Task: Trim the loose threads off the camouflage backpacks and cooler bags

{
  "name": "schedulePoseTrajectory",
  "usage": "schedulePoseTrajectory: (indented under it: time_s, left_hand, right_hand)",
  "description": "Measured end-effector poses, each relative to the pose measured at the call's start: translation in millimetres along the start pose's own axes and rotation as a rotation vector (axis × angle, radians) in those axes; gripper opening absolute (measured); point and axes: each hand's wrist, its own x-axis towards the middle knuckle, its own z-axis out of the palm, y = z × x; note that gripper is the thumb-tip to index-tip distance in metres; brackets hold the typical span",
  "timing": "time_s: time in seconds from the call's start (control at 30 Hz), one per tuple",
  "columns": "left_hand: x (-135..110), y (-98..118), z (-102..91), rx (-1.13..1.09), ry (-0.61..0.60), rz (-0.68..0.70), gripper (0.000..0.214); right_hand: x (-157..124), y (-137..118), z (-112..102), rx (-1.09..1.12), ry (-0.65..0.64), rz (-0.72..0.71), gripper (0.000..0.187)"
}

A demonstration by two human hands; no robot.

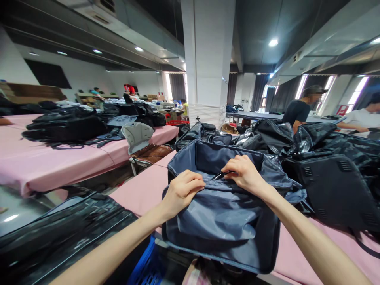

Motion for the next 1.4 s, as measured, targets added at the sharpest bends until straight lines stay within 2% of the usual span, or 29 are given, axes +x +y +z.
schedulePoseTrajectory:
  time_s: [0.13, 0.23, 0.3, 0.37, 0.43, 0.6, 0.7, 0.83, 0.97, 1.13, 1.4]
  left_hand:
    - [-0.6, 0.6, 0.4, 0.014, -0.014, -0.007, 0.015]
    - [-0.4, 0.5, 0.9, 0.021, -0.004, -0.015, 0.015]
    - [2.1, 0.0, 0.0, 0.020, 0.003, -0.029, 0.016]
    - [8.5, -0.7, -2.4, 0.024, -0.019, -0.040, 0.017]
    - [19.6, -1.4, -5.5, 0.060, -0.100, -0.016, 0.019]
    - [53.7, -1.6, -9.3, 0.192, -0.411, 0.139, 0.020]
    - [62.6, -0.6, -7.1, 0.191, -0.480, 0.115, 0.018]
    - [55.9, 0.8, -4.0, 0.130, -0.394, -0.035, 0.019]
    - [45.8, 2.3, -3.9, -0.006, -0.279, -0.181, 0.019]
    - [43.4, 4.9, -4.3, -0.085, -0.243, -0.198, 0.017]
    - [41.9, 6.0, -4.8, -0.122, -0.222, -0.220, 0.017]
  right_hand:
    - [5.1, -2.6, 3.3, 0.234, -0.019, 0.144, 0.009]
    - [6.6, -5.5, 2.2, 0.395, 0.051, 0.257, 0.013]
    - [3.6, -4.2, 0.0, 0.442, 0.116, 0.339, 0.015]
    - [-2.5, -1.2, -2.0, 0.419, 0.126, 0.390, 0.016]
    - [-9.3, 1.4, -3.5, 0.403, 0.102, 0.432, 0.017]
    - [-17.5, 1.6, -5.8, 0.442, 0.073, 0.511, 0.018]
    - [-18.7, 1.7, -5.9, 0.441, 0.048, 0.509, 0.018]
    - [-22.3, 1.0, -3.4, 0.368, 0.073, 0.444, 0.014]
    - [-20.1, -7.7, 0.8, 0.184, 0.080, 0.302, 0.009]
    - [-9.5, -19.6, 4.2, 0.049, 0.031, 0.220, 0.008]
    - [-11.8, -18.3, -0.2, 0.061, 0.020, 0.265, 0.009]
